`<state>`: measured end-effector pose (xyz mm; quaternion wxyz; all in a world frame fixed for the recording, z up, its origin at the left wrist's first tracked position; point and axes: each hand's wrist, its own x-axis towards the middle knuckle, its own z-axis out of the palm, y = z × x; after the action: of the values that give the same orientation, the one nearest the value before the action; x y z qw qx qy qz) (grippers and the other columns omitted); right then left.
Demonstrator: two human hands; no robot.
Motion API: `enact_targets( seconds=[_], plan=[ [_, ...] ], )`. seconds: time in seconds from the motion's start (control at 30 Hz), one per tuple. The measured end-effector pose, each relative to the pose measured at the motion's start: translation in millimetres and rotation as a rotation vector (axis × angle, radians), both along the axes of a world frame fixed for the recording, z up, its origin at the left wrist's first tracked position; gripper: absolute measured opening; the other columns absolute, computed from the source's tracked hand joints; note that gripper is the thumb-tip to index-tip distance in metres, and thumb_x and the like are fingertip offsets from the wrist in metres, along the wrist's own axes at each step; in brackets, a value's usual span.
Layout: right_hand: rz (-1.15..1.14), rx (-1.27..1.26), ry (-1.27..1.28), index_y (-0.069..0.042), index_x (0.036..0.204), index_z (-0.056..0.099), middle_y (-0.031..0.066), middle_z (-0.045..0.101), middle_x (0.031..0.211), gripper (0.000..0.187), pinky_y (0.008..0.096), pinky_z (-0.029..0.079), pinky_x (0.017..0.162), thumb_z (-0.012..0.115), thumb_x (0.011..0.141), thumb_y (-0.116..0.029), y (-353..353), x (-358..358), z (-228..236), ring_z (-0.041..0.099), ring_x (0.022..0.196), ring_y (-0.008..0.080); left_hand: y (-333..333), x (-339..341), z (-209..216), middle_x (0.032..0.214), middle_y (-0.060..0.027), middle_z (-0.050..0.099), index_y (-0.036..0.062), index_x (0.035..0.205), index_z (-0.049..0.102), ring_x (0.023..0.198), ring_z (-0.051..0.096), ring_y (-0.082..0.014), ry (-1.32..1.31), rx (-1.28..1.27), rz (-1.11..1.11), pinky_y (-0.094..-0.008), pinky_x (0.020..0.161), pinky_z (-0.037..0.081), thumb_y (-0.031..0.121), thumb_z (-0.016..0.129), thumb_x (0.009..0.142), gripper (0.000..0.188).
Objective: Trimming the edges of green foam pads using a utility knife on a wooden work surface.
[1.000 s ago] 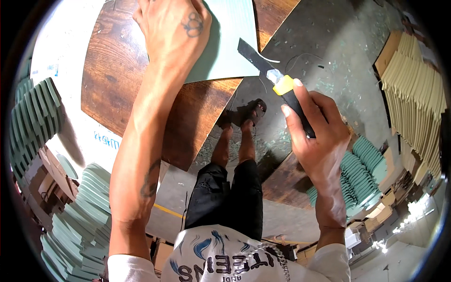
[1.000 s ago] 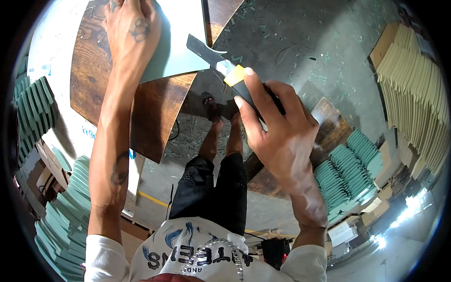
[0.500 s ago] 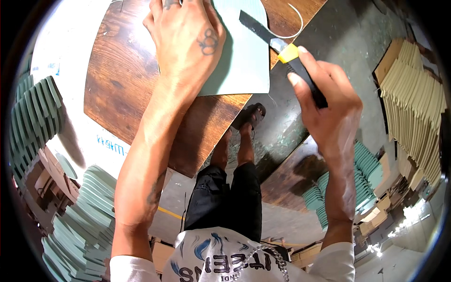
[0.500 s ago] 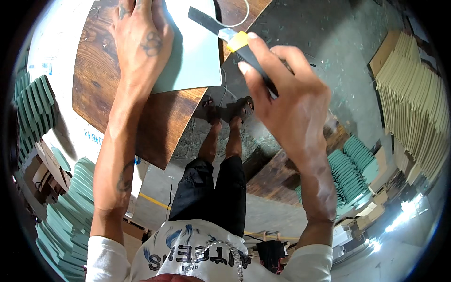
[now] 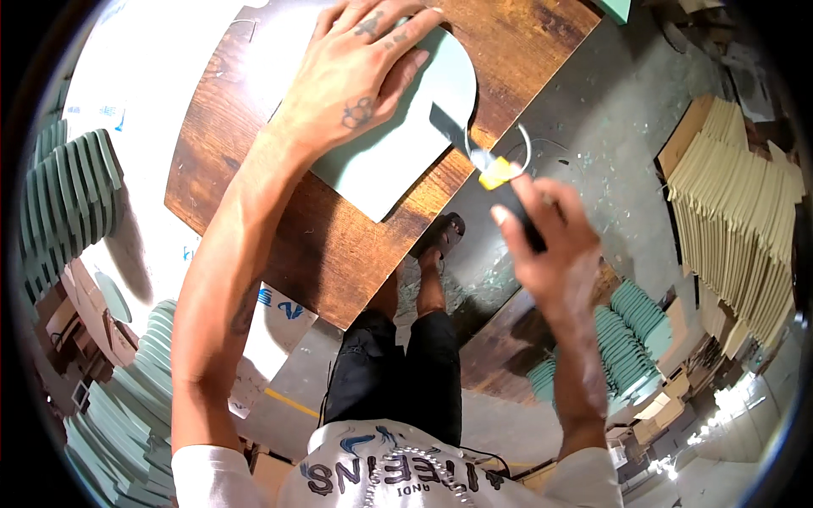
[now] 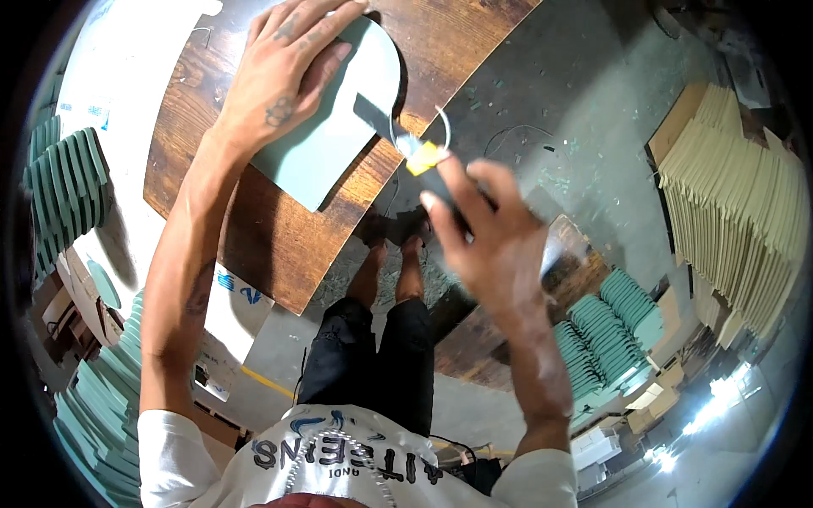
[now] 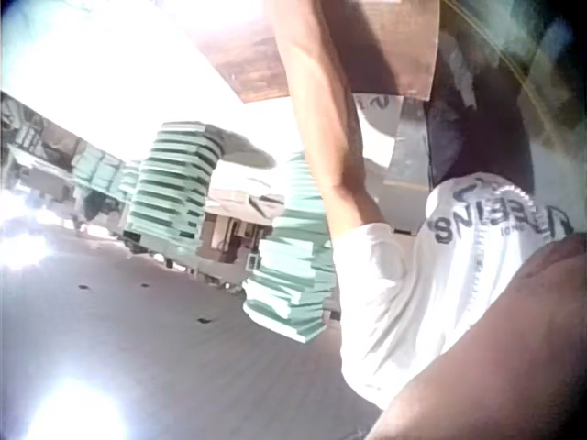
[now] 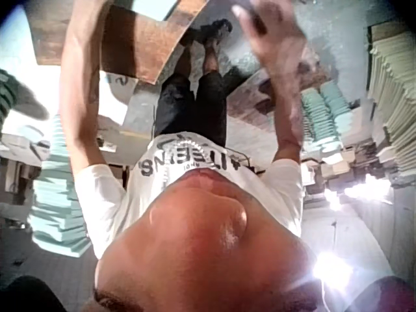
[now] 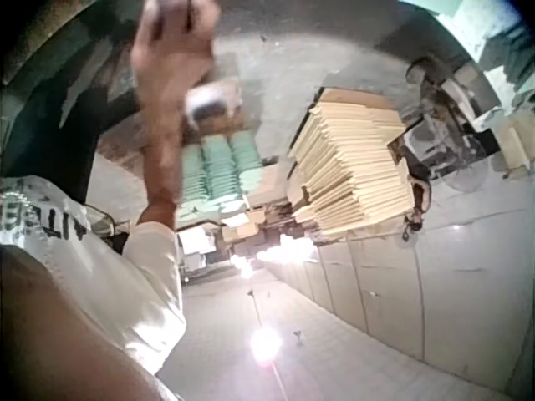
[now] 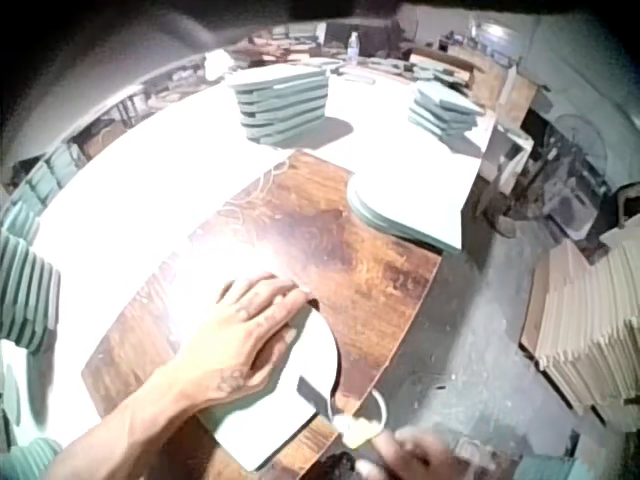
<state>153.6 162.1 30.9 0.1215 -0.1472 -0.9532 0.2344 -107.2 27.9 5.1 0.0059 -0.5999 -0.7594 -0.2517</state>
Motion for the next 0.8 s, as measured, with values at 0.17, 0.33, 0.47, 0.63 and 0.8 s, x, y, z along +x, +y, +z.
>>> enact_targets(
  seconds=[0.17, 0.33, 0.47, 0.63, 0.8],
  plan=[
    [-0.098, -0.022, -0.025, -0.01, 0.125, 0.073, 0.0074, 0.061, 0.101, 0.044, 0.0337, 0.056, 0.059, 0.084, 0.083, -0.018, -29, 22, 0, 0.068, 0.074, 0.0219, -6, 53, -16, 0.128, -0.032, 0.054, -0.0095, 0.139, 0.05, 0.125, 0.05, -0.0429, 0.063, -0.086, 0.69, -0.0647, 0.107, 0.037, 0.036, 0.056, 0.104, 0.058],
    [-0.129, 0.042, -0.015, -0.007, 0.126, 0.072, 0.0071, 0.062, 0.101, 0.047, 0.0328, 0.058, 0.058, 0.086, 0.082, -0.017, -31, 18, 1, 0.069, 0.075, 0.0212, -11, 55, -18, 0.133, -0.0301, 0.052, -0.0066, 0.144, 0.049, 0.126, 0.048, -0.0436, 0.097, -0.074, 0.696, -0.0615, 0.109, 0.037, 0.036, 0.054, 0.106, 0.057],
    [-0.131, 0.063, -0.037, -0.008, 0.127, 0.071, 0.007, 0.062, 0.099, 0.049, 0.0313, 0.057, 0.054, 0.086, 0.081, -0.016, -29, 18, 2, 0.069, 0.073, 0.0205, -11, 56, -20, 0.134, -0.0281, 0.053, -0.0057, 0.143, 0.049, 0.127, 0.048, -0.0432, 0.104, -0.054, 0.68, -0.0607, 0.109, 0.037, 0.034, 0.054, 0.105, 0.055],
    [-0.098, 0.097, -0.048, -0.008, 0.126, 0.073, 0.0079, 0.063, 0.102, 0.047, 0.0325, 0.059, 0.053, 0.085, 0.081, -0.015, -23, 11, 6, 0.069, 0.072, 0.0208, -15, 54, -23, 0.135, -0.0274, 0.052, -0.0048, 0.143, 0.049, 0.126, 0.049, -0.0427, 0.133, -0.045, 0.665, -0.0603, 0.11, 0.036, 0.033, 0.055, 0.105, 0.054],
    [-0.136, -0.008, -0.033, -0.008, 0.125, 0.073, 0.0086, 0.064, 0.101, 0.045, 0.0358, 0.059, 0.053, 0.084, 0.082, -0.014, -16, 2, 4, 0.07, 0.071, 0.0224, -16, 53, -24, 0.137, -0.0269, 0.053, -0.002, 0.144, 0.05, 0.131, 0.046, -0.0429, 0.15, -0.058, 0.635, -0.0623, 0.112, 0.033, 0.035, 0.055, 0.105, 0.054]
  ],
)
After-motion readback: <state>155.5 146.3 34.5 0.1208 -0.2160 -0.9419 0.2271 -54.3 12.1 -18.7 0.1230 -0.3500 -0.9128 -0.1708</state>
